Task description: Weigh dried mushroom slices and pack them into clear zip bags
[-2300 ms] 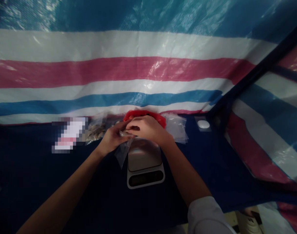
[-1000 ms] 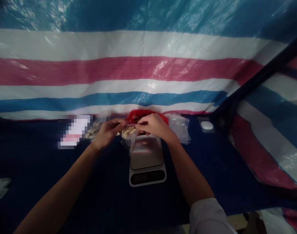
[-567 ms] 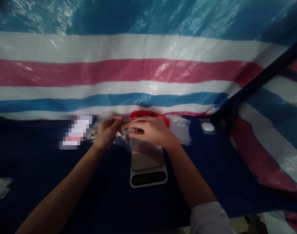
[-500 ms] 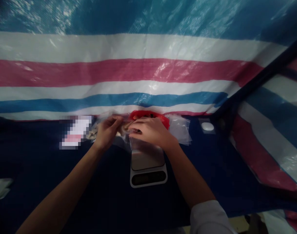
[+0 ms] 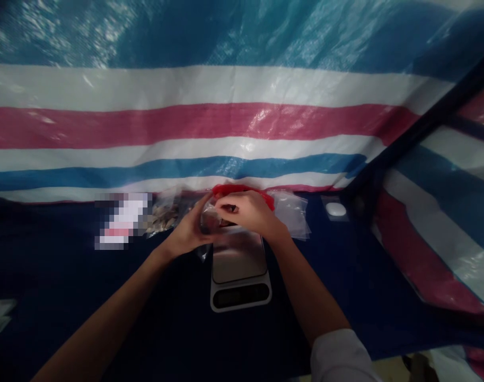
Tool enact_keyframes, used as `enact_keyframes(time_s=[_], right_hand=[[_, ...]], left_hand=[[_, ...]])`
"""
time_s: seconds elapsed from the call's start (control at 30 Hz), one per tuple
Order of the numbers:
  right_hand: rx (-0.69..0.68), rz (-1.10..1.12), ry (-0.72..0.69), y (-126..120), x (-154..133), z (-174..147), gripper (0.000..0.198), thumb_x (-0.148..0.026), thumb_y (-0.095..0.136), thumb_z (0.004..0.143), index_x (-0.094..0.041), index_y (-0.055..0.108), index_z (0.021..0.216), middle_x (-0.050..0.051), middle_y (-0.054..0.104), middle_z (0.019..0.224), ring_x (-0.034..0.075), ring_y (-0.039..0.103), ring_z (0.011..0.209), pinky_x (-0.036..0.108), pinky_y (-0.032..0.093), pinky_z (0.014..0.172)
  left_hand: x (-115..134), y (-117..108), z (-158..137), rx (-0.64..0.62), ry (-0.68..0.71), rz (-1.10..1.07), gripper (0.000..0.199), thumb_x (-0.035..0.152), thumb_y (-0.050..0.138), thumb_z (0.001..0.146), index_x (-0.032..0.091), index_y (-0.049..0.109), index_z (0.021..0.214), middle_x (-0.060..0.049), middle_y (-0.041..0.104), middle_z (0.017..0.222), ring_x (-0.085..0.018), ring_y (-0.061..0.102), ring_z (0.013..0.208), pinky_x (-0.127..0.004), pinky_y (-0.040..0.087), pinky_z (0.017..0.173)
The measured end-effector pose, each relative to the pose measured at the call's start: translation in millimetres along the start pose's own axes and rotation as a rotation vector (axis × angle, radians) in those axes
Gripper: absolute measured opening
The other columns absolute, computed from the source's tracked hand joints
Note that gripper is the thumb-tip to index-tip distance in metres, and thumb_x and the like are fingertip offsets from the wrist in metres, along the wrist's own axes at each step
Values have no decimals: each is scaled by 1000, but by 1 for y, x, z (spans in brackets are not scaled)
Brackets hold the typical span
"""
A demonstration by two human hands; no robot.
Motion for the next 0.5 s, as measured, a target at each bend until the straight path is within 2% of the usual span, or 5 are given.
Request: enact_keyframes(time_s=[0.1,0.2,0.37,0.5], right_hand=[[-32,179,57,-4,1,-1,13,-30,67,90,-24,78,85,0,77,85,15,70,71,27,56,68],[-60,287,121,-6,4,-2,13,-33,71,89,-23,79,89,0,78,85,16,71,71,28,58,67],[-116,167,77,0,1,-1,13,-30,70,91,-25,81,87,0,78,85,16,69,70,28,56,70],[-170,180,65,5,-3,-1,13,-30,70,91,-27,83,88,-1,79,87,16,71,73,27,56,71]], left_hand=[[-9,-1,-4,-33,31,128,110,37,92,74,32,30,165,-15,43,165,-40,45,149,-61,37,123],[-10,-2,-5,-24,69,139,105,38,89,78,32,29,165,-16,47,162,-38,49,146,-59,40,121],[-1,7,-4,110,39,103,97,47,89,76,24,42,158,-18,59,149,-39,58,137,-58,44,117],[8,12,-4,167,-22,117,69,43,81,83,18,58,143,-17,71,130,-34,69,119,-50,52,108]])
Point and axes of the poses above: each hand's wrist, its own z-axis towards the middle knuckle, its own y-axis out of the palm, x = y × z, the point moved 1 cm from there along z, towards the middle knuckle
